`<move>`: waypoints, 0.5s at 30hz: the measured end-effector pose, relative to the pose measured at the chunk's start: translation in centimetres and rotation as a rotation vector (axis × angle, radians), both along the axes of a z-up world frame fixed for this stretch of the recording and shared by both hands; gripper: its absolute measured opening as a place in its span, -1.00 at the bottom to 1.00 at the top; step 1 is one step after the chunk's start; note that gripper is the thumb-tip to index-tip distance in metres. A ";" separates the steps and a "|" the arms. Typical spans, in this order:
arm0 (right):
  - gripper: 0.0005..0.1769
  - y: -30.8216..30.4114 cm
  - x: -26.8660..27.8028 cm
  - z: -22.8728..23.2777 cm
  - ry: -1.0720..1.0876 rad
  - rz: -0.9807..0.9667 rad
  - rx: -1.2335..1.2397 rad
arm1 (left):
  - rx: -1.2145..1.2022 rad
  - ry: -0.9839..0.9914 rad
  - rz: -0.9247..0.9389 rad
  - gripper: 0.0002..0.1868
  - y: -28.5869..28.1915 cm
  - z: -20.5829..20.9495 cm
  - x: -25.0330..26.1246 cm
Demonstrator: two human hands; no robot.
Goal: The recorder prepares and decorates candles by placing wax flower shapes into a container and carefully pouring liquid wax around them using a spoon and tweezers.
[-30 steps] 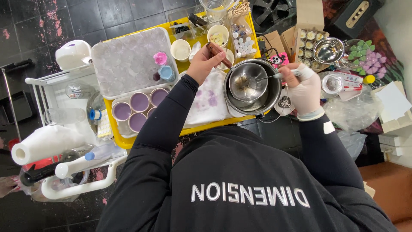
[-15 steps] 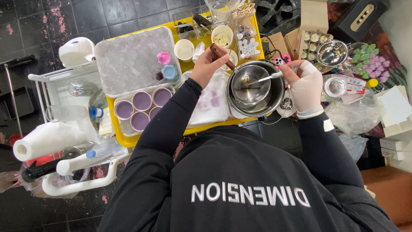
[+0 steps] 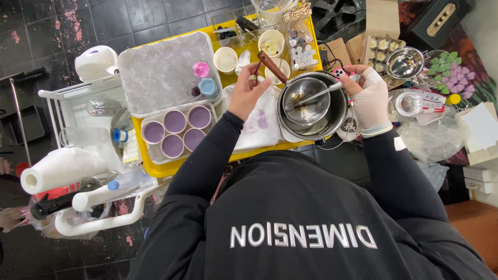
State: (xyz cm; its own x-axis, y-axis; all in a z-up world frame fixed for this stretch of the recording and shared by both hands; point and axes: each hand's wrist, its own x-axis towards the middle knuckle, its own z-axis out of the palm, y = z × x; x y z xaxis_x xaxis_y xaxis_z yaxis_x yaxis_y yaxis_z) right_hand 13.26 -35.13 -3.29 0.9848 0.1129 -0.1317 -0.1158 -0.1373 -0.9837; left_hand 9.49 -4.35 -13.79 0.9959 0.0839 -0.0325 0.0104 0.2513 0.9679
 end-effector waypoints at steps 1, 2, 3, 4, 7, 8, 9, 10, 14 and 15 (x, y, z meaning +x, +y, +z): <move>-0.71 0.0 0.1 -0.1 0.000 0.001 0.000 | 0.000 0.000 0.001 -0.41 -0.2 0.4 -0.9; -0.70 -0.1 0.2 -0.2 0.005 0.012 0.014 | 0.099 0.016 0.063 -0.42 -0.4 0.8 -1.7; -0.69 -0.1 0.3 -0.2 0.011 0.026 0.029 | 0.198 0.032 0.126 -0.43 -0.6 1.1 -2.6; -0.69 0.0 0.4 -0.1 0.012 0.030 0.029 | 0.198 0.033 0.130 -0.43 -0.7 1.1 -3.6; -0.66 0.1 0.8 0.6 0.054 0.035 -0.021 | 0.142 0.037 0.196 -0.42 -0.8 1.0 -6.3; -0.64 0.2 1.0 0.9 0.098 0.038 0.040 | 0.118 0.053 0.222 -0.49 -0.7 1.1 -7.2; -0.61 0.4 1.3 1.2 0.142 0.043 0.102 | 0.096 0.068 0.251 -0.55 -0.7 1.1 -8.1; -0.61 -0.1 1.7 0.6 0.141 0.049 0.102 | 0.096 0.067 0.257 -0.55 -0.7 0.8 -8.8; -0.54 -1.2 3.0 -0.6 0.077 0.181 0.022 | -0.011 0.117 0.395 -0.74 -1.4 -0.4 -11.5; -0.54 -1.3 3.4 -0.5 0.075 0.225 -0.039 | -0.074 0.145 0.429 -0.78 -1.6 -0.6 -11.9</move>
